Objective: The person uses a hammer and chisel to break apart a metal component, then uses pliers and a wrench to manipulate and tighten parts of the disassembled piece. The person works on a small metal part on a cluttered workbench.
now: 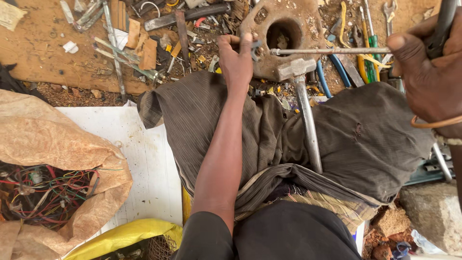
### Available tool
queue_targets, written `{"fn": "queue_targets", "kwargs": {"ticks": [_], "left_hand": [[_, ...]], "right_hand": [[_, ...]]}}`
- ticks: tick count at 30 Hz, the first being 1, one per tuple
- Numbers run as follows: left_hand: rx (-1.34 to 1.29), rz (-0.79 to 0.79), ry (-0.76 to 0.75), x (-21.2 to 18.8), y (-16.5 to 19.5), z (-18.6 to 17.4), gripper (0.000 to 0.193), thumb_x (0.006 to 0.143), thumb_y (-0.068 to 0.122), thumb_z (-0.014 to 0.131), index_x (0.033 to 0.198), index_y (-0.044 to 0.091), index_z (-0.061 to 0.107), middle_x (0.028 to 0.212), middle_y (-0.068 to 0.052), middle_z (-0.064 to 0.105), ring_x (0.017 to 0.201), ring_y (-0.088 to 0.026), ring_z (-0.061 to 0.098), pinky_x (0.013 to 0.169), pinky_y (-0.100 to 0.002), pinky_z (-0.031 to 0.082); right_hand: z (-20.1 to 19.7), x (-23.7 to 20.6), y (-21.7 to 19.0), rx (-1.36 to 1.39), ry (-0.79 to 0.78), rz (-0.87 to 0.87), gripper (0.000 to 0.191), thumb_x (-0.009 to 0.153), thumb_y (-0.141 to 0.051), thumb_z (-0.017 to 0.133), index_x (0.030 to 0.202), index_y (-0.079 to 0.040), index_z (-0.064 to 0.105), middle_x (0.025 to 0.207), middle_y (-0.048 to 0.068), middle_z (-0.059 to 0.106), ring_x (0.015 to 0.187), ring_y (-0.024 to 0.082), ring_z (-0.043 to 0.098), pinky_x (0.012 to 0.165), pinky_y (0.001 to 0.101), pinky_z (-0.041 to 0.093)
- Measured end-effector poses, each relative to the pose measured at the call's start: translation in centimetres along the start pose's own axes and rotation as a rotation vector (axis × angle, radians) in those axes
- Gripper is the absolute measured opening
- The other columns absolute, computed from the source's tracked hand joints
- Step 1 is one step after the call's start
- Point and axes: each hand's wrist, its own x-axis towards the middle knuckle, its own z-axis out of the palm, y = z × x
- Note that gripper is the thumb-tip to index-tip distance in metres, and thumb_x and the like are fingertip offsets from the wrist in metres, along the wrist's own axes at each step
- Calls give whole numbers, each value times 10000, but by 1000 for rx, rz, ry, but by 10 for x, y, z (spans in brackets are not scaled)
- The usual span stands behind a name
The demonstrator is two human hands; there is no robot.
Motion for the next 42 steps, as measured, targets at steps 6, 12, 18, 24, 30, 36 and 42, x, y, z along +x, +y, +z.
{"fn": "queue_targets", "kwargs": {"ticks": [6,12,18,24,30,36,42], "left_hand": [[167,99,-21,2,-11,3,211,900,205,751,1064,81,704,985,-58,759,888,-178,717,822,-367,545],[131,46,-23,5,-13,8,180,903,212,737,1039,96,713,948,-34,760,814,-144,717,776,-354,566],[97,46,-30,2,-11,7,163,917,218,723,1021,93,713,891,-29,757,705,-144,700,711,-344,555],[79,97,-12,4,-13,8,148,922,196,735,1004,73,718,862,-39,744,720,-140,688,697,-331,551],[46,120,-13,2,-15,8,153,923,193,724,1017,73,713,885,-36,741,765,-160,694,742,-347,551],[106,303,14,1,-19,10,135,945,190,715,996,66,706,917,-42,711,820,-162,680,782,-362,552],[130,192,-26,12,-28,13,171,999,224,619,983,58,581,839,-89,662,738,-195,676,709,-382,565]], "right_hand": [[6,16,-20,-47,-37,-77,280,1165,-254,586,1133,19,535,758,76,589,651,125,622,594,232,496],[10,39,-9,20,-147,-113,310,1220,-299,548,1139,0,539,764,57,579,633,123,563,567,263,461],[8,64,33,-275,-247,-79,421,1241,-327,504,979,-5,570,688,83,560,573,176,511,549,313,451],[7,67,47,-289,-272,-76,408,1234,-329,493,1005,-1,573,716,93,556,595,186,513,566,324,459],[10,78,49,-312,-302,-71,397,1227,-331,481,1031,2,575,744,103,551,617,196,514,583,335,466],[10,89,62,-330,-343,-50,390,1220,-332,470,1058,6,577,772,113,547,639,206,516,600,345,474],[10,97,74,-337,-368,-48,387,1213,-334,459,1084,10,580,800,123,542,661,217,517,617,356,481]]}}
